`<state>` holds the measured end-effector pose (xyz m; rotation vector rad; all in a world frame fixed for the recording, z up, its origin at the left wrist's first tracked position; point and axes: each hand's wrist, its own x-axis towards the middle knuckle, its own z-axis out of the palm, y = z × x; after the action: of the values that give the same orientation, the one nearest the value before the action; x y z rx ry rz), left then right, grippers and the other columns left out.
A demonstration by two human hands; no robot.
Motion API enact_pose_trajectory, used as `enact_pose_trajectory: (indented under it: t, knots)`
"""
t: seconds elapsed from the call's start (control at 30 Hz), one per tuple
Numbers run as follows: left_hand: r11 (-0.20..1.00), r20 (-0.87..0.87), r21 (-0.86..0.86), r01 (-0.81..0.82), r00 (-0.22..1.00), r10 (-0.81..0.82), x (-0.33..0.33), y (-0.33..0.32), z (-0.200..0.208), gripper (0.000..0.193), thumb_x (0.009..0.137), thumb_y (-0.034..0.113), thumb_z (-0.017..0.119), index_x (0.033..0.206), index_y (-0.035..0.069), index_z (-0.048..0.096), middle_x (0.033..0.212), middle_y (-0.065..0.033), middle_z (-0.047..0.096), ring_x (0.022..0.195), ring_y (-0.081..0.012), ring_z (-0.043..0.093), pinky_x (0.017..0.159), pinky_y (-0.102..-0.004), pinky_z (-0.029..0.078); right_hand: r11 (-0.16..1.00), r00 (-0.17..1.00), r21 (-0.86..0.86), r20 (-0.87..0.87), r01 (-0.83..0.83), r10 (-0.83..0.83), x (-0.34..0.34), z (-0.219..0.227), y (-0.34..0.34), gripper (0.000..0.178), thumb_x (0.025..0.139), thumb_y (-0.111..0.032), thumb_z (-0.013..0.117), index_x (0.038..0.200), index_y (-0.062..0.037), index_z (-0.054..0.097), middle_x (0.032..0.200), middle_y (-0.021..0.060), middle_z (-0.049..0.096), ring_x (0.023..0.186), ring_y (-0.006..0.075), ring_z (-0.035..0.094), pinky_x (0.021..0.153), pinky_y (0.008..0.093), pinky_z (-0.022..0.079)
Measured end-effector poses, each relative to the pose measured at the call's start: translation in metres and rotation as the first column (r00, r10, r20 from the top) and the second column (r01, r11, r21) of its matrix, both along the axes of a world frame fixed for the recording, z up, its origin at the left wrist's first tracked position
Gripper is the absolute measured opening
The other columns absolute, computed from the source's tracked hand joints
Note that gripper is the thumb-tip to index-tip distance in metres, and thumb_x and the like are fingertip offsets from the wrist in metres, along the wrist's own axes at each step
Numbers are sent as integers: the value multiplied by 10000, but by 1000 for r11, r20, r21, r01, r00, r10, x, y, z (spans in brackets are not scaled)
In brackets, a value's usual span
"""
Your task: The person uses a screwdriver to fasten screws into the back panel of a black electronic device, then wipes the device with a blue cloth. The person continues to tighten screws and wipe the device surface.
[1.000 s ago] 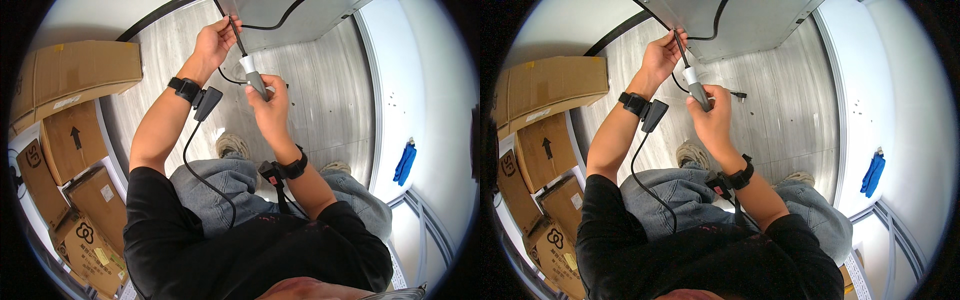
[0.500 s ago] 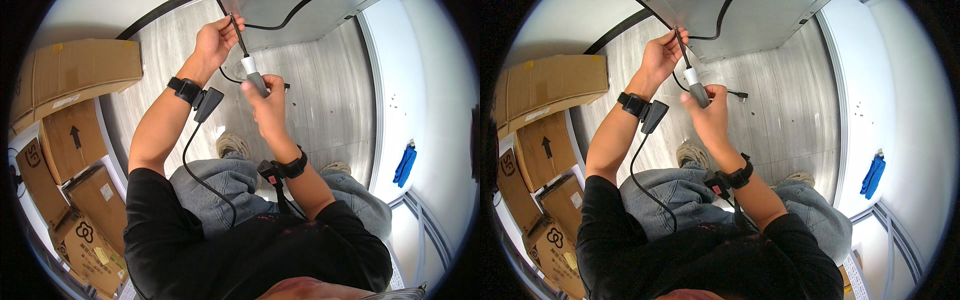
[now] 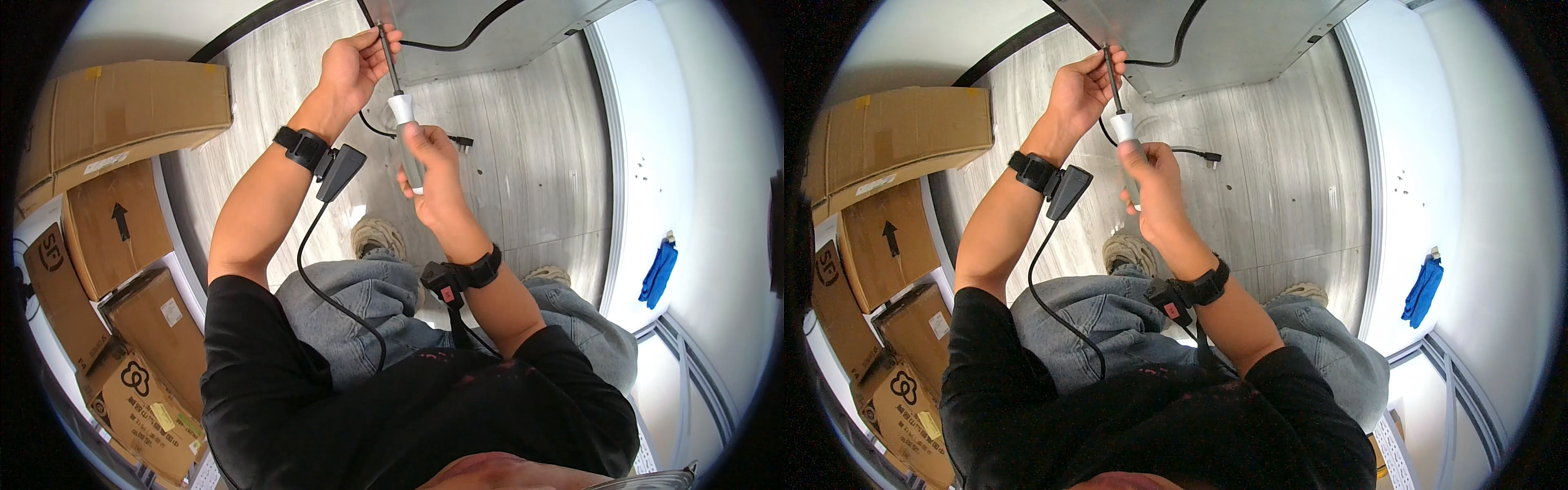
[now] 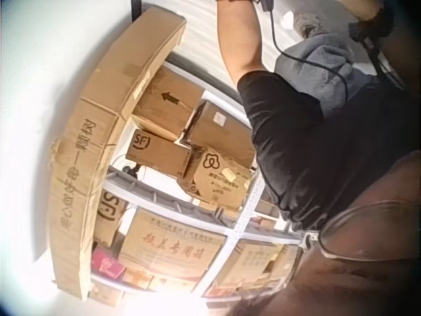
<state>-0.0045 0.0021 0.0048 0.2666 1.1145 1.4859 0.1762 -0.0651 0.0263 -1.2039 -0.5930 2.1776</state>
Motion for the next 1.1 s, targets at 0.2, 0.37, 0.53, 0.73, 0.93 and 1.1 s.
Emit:
enact_pose_trajectory:
  t: [0.2, 0.37, 0.53, 0.73, 0.93, 1.1]
  knots:
    - [1000, -35, -25, 0, 999, -1, 2, 1, 3, 257, 964, 127, 435, 1135, -19, 559, 1018, -106, 658, 838, -153, 629, 747, -259, 525, 987, 997, 161, 77, 12, -25, -3, -30, -4, 360, 916, -369, 576, 947, -10, 578, 739, 51, 577, 579, 111, 525, 439, 261, 385]
    - [1000, -66, -8, 16, 998, -16, 1, -1, 2, 261, 964, 136, 440, 1136, -18, 562, 1017, -99, 660, 834, -143, 631, 730, -241, 525, 994, 990, -13, -96, -107, 105, 7, -2, 7, 312, 908, -318, 601, 947, -9, 577, 769, 54, 573, 629, 109, 534, 481, 293, 435]
    - [999, -56, -35, 4, 998, -6, 1, 0, 3, 262, 963, 139, 444, 1133, -19, 565, 1016, -96, 660, 829, -138, 630, 712, -226, 520, 978, 980, 203, 200, -37, -4, -5, -13, 2, 327, 944, -326, 535, 938, -1, 572, 747, 68, 586, 634, 127, 541, 481, 278, 447]
    - [999, -63, -31, 10, 998, -12, 1, -1, 4, 257, 961, 136, 448, 1124, -20, 573, 1008, -95, 659, 820, -127, 625, 701, -218, 519, 990, 990, 46, -46, -131, 133, 7, -14, 15, 394, 863, -353, 651, 963, 8, 529, 789, 48, 561, 640, 133, 543, 482, 283, 443]
    - [999, -61, -27, 20, 998, -21, 0, -1, 3, 263, 962, 139, 445, 1130, -19, 574, 999, -86, 660, 810, -120, 617, 681, -212, 507, 970, 973, 218, 223, -104, 54, -7, -5, 8, 301, 906, -274, 595, 935, 25, 567, 749, 80, 595, 599, 144, 544, 510, 298, 451]
    - [999, -75, -34, 22, 997, -24, 1, -2, 4, 265, 963, 143, 444, 1126, -17, 578, 994, -80, 662, 798, -116, 611, 670, -213, 497, 981, 986, 108, 49, -163, 159, -2, -19, 17, 311, 860, -259, 648, 983, 0, 528, 791, 58, 570, 618, 146, 552, 526, 296, 464]
